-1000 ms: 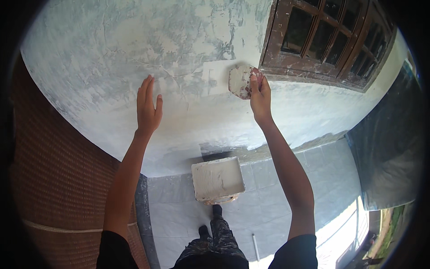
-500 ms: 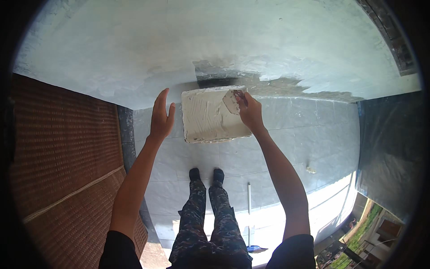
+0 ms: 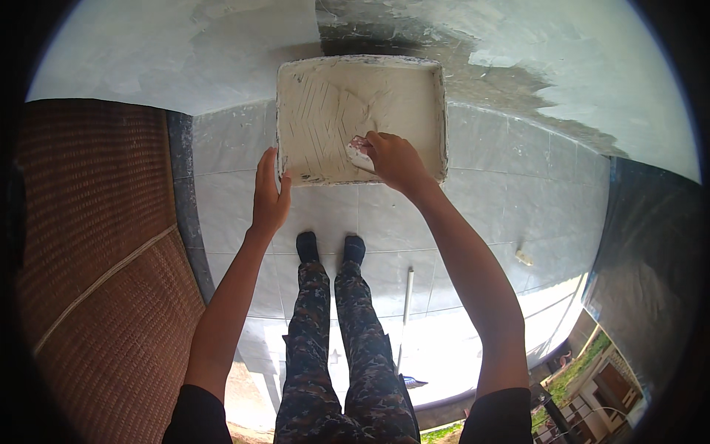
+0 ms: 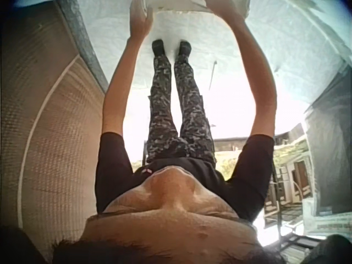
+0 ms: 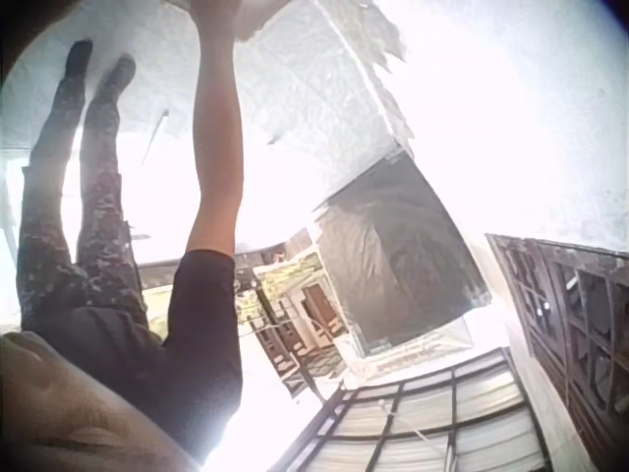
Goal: The person patches cracks and holes in an exterior wall by applying putty from a putty tray to the wall with a putty knife.
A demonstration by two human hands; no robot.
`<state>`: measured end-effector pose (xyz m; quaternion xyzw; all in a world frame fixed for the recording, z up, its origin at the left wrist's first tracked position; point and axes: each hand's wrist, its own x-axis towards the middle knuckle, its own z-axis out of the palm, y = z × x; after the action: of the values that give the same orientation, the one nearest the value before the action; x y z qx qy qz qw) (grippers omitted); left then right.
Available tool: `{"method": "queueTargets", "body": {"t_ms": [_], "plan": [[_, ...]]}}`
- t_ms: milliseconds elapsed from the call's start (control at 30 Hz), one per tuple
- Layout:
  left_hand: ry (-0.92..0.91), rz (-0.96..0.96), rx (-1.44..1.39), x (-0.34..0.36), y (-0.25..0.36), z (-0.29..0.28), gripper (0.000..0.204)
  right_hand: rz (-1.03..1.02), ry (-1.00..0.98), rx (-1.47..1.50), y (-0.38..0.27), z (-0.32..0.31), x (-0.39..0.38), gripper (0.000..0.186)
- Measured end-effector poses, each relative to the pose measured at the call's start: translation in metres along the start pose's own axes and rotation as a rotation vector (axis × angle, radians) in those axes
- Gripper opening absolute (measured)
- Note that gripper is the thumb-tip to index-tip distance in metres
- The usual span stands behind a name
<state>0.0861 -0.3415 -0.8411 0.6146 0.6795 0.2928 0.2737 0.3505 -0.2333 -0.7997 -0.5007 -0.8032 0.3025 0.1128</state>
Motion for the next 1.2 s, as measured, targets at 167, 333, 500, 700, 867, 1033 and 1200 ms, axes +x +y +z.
{"method": "queueTargets", "body": {"t_ms": [167,333,500,700,867,1033,1200], "plan": [[-0.026,-0.038,-0.016,-0.008,-0.010,0.016,0.058,-0.029,-0.182,-0.070,0.001,0.002,0.005,0.018],[-0.025,-0.045,-0.041,-0.009,-0.010,0.018,0.060,-0.038,-0.235,0.002,-0.003,0.002,0.013,0.018],[0.005,-0.020,-0.061,-0.009,-0.008,0.021,0.062,-0.010,-0.309,0.152,0.009,0.003,0.024,0.019],[0.000,-0.023,-0.044,-0.010,-0.010,0.017,0.062,0.146,-0.420,0.304,0.011,-0.008,0.035,0.029],[-0.012,-0.023,-0.049,-0.010,-0.010,0.017,0.062,0.254,-0.529,0.285,0.015,-0.013,0.043,0.036],[-0.039,-0.065,-0.095,-0.009,-0.006,0.013,0.061,0.267,-0.562,0.286,0.039,-0.014,0.047,0.044],[-0.065,-0.044,-0.071,-0.009,-0.010,0.010,0.062,0.287,-0.611,0.277,0.039,-0.027,0.049,0.048]]}}
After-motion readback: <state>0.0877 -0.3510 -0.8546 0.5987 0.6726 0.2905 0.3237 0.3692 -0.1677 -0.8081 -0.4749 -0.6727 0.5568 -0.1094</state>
